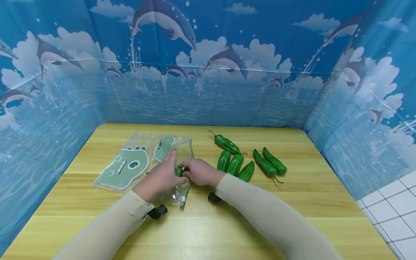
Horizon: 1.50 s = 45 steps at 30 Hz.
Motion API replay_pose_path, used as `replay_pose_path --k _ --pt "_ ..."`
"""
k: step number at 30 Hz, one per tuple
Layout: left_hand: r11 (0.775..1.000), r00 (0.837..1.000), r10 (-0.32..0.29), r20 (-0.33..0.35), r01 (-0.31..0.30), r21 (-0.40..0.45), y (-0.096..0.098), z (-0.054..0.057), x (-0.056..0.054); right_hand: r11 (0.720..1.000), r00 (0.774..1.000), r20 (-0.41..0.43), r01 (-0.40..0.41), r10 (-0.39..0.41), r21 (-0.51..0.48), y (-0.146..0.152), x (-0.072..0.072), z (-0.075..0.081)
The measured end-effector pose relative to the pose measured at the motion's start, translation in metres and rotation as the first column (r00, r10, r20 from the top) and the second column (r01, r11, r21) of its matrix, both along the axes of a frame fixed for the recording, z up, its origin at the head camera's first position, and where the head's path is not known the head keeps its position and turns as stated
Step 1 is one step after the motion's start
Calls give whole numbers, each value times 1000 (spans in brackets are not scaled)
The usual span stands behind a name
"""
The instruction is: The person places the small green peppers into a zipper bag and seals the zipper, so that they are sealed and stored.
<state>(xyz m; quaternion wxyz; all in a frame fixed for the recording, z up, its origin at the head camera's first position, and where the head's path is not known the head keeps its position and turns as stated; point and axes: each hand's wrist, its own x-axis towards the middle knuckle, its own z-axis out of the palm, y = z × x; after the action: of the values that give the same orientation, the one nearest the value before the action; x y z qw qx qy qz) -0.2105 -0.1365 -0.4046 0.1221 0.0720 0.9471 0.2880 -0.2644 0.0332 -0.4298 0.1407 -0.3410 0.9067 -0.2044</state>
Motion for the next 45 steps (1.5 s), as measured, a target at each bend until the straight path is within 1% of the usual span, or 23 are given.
replay_pose_path --k 5,9,15,24,29,34,38,41,45 --pt "1000 1000 9 2 -9 9 0 1 0 1000 1000 -1 -7 7 5 -1 1 0" --pt "1000 1000 21 -2 -21 20 0 1 -1 1000 1000 -21 -14 14 17 -1 0 -1" --pt "999 999 35 -1 -35 29 0 1 -2 1000 1000 -29 -5 6 27 1 0 1" --pt "997 997 67 30 -68 45 3 4 -1 1000 1000 -21 23 -23 -12 13 2 6" --pt "996 996 79 34 -81 34 3 4 -3 999 999 -33 37 -38 -31 22 1 10" --pt "996 996 85 29 -86 27 5 5 -4 999 996 -89 1 -5 -43 22 0 7" --pt "996 996 88 35 -89 26 5 6 -5 998 989 -140 -52 47 -28 16 1 4" --pt "996 996 85 40 -86 22 4 7 -6 997 986 -148 -78 74 -22 12 2 2" --pt "997 996 80 32 -81 21 3 7 -6 997 989 -128 -78 74 -29 10 3 2"
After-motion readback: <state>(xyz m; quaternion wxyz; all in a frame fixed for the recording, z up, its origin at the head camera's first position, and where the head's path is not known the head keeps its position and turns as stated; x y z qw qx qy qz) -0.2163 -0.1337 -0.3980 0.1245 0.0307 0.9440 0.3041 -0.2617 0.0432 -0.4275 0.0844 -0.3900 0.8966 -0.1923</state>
